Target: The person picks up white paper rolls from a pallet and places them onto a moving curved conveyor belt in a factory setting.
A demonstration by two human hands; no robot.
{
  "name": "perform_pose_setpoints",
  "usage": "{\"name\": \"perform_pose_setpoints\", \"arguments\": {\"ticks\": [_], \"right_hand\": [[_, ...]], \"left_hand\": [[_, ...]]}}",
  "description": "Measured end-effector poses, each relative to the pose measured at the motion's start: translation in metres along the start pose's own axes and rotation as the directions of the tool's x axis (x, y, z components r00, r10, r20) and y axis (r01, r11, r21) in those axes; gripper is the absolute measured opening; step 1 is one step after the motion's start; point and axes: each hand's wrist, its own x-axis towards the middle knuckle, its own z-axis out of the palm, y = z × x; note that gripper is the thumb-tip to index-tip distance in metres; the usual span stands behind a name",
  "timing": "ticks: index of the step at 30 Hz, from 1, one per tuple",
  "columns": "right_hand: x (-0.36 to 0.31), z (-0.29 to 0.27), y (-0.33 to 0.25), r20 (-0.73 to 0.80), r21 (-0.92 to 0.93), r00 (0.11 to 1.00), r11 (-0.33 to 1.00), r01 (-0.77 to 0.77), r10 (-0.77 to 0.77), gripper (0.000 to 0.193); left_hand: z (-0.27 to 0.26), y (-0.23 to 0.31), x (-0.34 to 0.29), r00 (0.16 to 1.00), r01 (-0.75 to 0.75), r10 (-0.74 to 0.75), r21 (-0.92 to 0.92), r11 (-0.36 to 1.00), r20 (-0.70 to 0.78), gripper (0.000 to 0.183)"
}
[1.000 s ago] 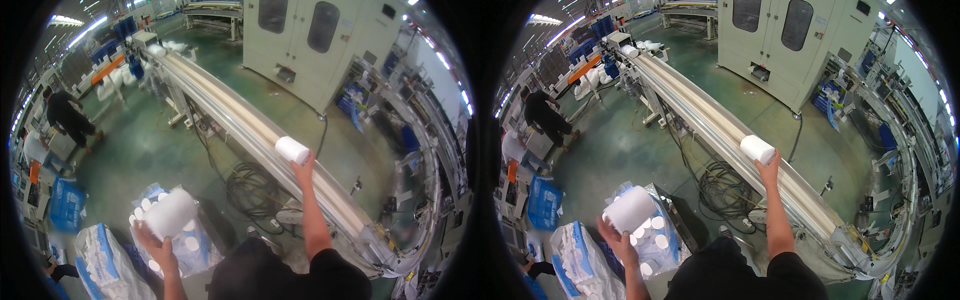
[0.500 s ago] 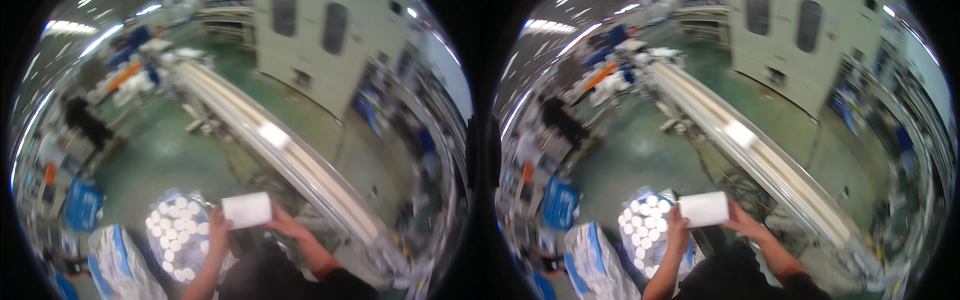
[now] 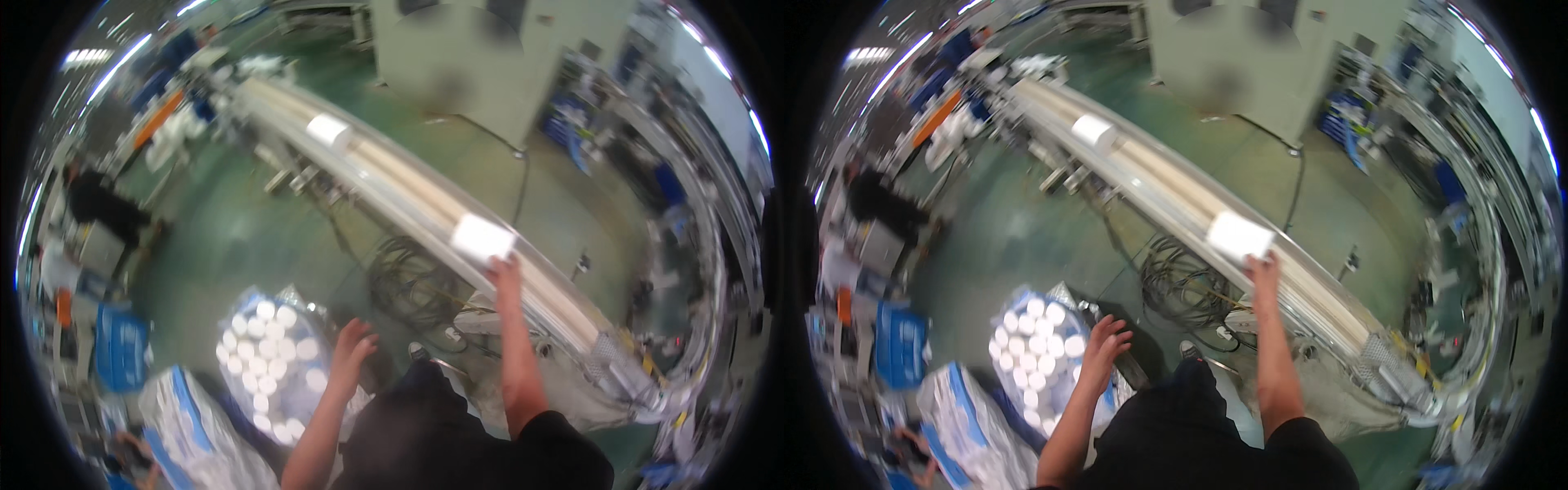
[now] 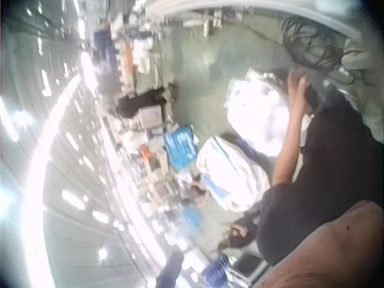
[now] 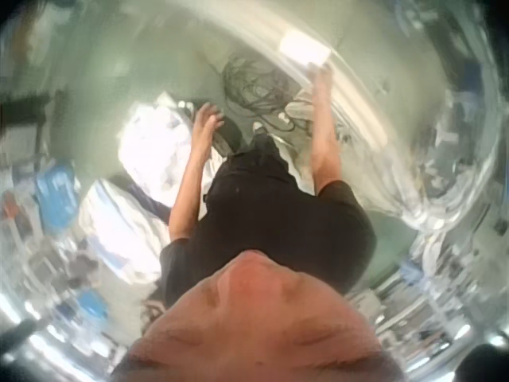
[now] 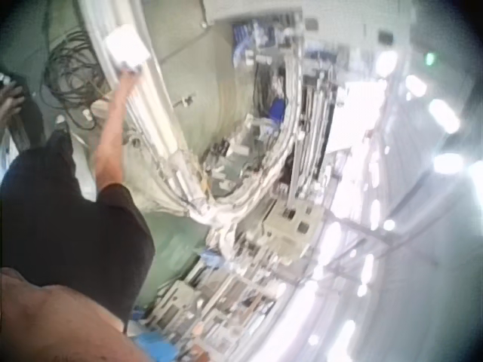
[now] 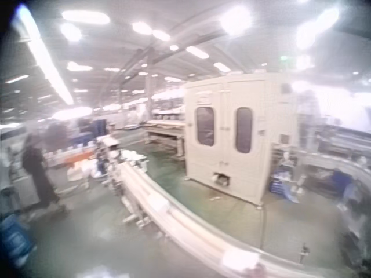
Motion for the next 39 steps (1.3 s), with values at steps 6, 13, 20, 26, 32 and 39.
{"name": "perform_pose_setpoints", "arguments": {"ticks": [6,13,20,26,32,39], "right_hand": [[0.079,-0.085,0.038,-0.064,-0.535,0.988,0.831,-0.151,0.138,0.054],[0.005,0.017,0.001,0.251,-0.709,0.890,0.554,0.437,-0.382,0.053],[-0.183,0.149,0.163,0.851,-0.518,0.365,0.494,0.698,0.378,0.076],[-0.289,0.246,0.286,0.850,-0.156,-0.010,0.271,0.950,0.526,0.089],[-0.332,0.295,0.441,0.763,-0.124,0.064,0.048,0.991,0.643,0.114],[-0.389,0.316,0.465,0.752,-0.134,0.186,-0.130,0.982,0.632,0.114]], "left_hand": [[-0.057,-0.083,-0.057,0.965,0.203,-0.132,0.324,0.924,-0.226,0.058],[-0.125,-0.256,-0.166,0.697,0.517,-0.213,0.274,0.811,-0.685,0.069],[-0.172,-0.318,-0.251,0.440,0.628,-0.344,0.010,0.778,-0.829,0.079],[-0.289,-0.380,-0.253,0.198,0.519,-0.157,-0.032,0.854,-0.968,0.090],[-0.354,-0.415,-0.199,-0.019,0.552,-0.059,-0.059,0.832,-0.998,0.100],[-0.365,-0.394,-0.193,-0.134,0.654,0.056,-0.046,0.755,-0.989,0.095]]}}
